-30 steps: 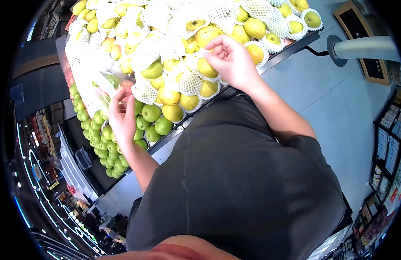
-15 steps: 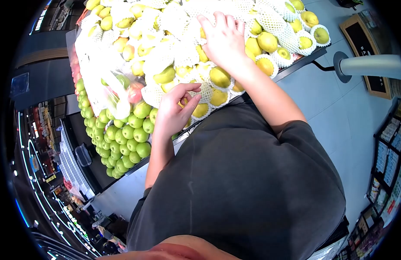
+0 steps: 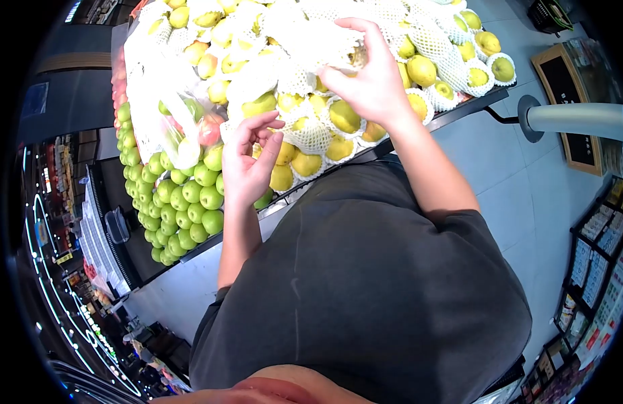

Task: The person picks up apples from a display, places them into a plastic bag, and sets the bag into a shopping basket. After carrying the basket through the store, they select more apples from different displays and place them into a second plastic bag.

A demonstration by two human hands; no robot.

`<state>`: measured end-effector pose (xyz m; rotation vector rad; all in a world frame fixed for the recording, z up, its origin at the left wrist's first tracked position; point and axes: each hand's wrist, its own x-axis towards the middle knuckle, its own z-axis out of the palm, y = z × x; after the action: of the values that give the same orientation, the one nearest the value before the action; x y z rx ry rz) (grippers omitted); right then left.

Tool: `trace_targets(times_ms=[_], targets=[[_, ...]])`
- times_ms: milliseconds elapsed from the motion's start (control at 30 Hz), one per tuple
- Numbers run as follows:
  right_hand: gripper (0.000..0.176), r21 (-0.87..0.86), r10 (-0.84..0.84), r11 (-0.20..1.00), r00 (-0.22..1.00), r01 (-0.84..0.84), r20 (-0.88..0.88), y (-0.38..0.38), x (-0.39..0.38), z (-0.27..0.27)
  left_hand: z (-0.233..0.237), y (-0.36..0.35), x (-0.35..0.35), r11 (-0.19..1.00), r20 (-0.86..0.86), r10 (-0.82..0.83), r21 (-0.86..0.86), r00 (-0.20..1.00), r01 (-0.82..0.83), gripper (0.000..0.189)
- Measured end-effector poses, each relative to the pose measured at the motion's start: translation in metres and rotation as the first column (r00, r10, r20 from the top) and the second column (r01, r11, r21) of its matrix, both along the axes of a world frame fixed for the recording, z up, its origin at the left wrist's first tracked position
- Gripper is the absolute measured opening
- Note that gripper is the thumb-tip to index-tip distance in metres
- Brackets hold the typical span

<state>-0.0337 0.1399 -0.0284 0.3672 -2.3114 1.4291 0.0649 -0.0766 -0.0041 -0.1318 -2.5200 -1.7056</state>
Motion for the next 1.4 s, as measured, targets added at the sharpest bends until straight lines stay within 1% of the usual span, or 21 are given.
trace_targets(times_ms=[33,67,100,133,200,267,333,400,467,500,533,600,700,733,800,867,1067,1167,1267,1367,1400], targets=[[0.051,-0.552,0.322,0.807,0.940,-0.210,0.114,-0.002,0.010,-0.001,0.004,0.000,0.001,1.000,-0.068,0.022,0.002,0.997,-0.022,0.030],[0.046,-0.925,0.621,0.314,0.783,-0.213,0.031,-0.004,0.021,-0.002,0.010,0.001,0.002,0.999,-0.133,0.049,-0.004,0.990,-0.050,0.030],[0.043,-0.995,0.768,0.039,0.640,-0.088,-0.027,-0.002,0.030,-0.002,0.015,0.002,0.004,0.999,-0.190,0.041,0.012,0.981,-0.039,0.028],[0.047,-0.986,0.832,-0.162,0.544,0.049,-0.109,-0.007,0.042,0.007,0.021,0.002,0.006,0.999,-0.247,0.033,0.026,0.968,-0.027,0.027],[0.052,-0.934,0.888,-0.357,0.322,0.027,-0.329,-0.013,0.054,-0.004,0.030,0.005,0.007,1.000,-0.363,0.009,0.010,0.932,-0.006,0.027],[0.053,-0.924,0.898,-0.372,0.286,0.092,-0.333,-0.017,0.063,-0.005,0.040,0.011,0.008,0.997,-0.454,0.012,-0.067,0.891,-0.048,0.028],[0.054,-0.908,0.904,-0.390,0.253,0.153,-0.345,-0.020,0.068,-0.007,0.046,0.015,0.012,0.989,-0.467,-0.024,-0.138,0.884,-0.046,0.029],[0.053,-0.946,0.924,-0.305,0.276,0.109,-0.266,-0.019,0.069,-0.012,0.048,0.018,0.015,0.977,-0.479,-0.065,-0.210,0.876,-0.043,0.031],[0.052,-0.959,0.926,-0.266,0.302,0.100,-0.225,-0.016,0.073,-0.011,0.048,0.017,0.017,0.969,-0.354,-0.070,-0.246,0.933,-0.021,0.035],[0.052,-0.953,0.916,-0.289,0.315,0.090,-0.248,-0.015,0.075,-0.015,0.048,0.015,0.017,0.956,-0.278,-0.081,-0.292,0.957,-0.004,0.040],[0.052,-0.968,0.910,-0.217,0.386,0.124,-0.154,-0.015,0.079,-0.012,0.047,0.013,0.018,0.956,-0.219,-0.098,-0.292,0.971,0.031,0.044],[0.054,-0.997,0.932,-0.082,0.356,0.009,-0.073,-0.010,0.082,-0.023,0.050,0.007,0.020,0.930,-0.119,-0.148,-0.353,0.982,0.097,0.048],[0.062,-0.992,0.940,0.111,0.330,-0.055,0.086,-0.011,0.086,-0.021,0.047,-0.002,0.028,0.896,-0.130,-0.168,-0.433,0.977,0.097,0.051],[0.061,-0.986,0.940,0.139,0.324,-0.092,0.103,-0.015,0.087,-0.019,0.048,-0.006,0.032,0.888,-0.113,-0.169,-0.449,0.979,0.101,0.051],[0.061,-0.960,0.944,0.209,0.294,-0.186,0.149,-0.021,0.085,-0.023,0.047,-0.012,0.040,0.901,-0.088,-0.130,-0.427,0.988,0.081,0.050],[0.062,-0.956,0.956,0.192,0.264,-0.222,0.131,-0.032,0.083,-0.020,0.046,-0.020,0.049,0.906,-0.099,-0.086,-0.422,0.991,0.037,0.049],[0.052,-0.820,0.955,0.280,0.228,-0.500,0.188,-0.058,0.069,-0.006,0.036,-0.049,0.070,0.940,-0.047,0.042,-0.336,0.998,-0.056,0.045],[0.052,-0.824,0.955,0.297,0.160,-0.482,0.251,-0.072,0.071,-0.004,0.030,-0.067,0.081,0.952,-0.188,0.011,-0.298,0.982,-0.068,0.043],[0.052,-0.815,0.946,0.322,0.135,-0.482,0.293,-0.096,0.077,-0.003,0.026,-0.092,0.089,0.966,-0.175,0.021,-0.250,0.984,-0.065,0.044],[0.056,-0.877,0.943,0.325,0.193,-0.354,0.271,-0.130,0.093,-0.006,0.024,-0.124,0.097,0.978,-0.140,0.061,-0.188,0.988,-0.087,0.041],[0.056,-0.869,0.938,0.341,0.195,-0.359,0.287,-0.144,0.098,-0.002,0.024,-0.136,0.101,0.983,-0.118,0.082,-0.155,0.990,-0.100,0.039]])
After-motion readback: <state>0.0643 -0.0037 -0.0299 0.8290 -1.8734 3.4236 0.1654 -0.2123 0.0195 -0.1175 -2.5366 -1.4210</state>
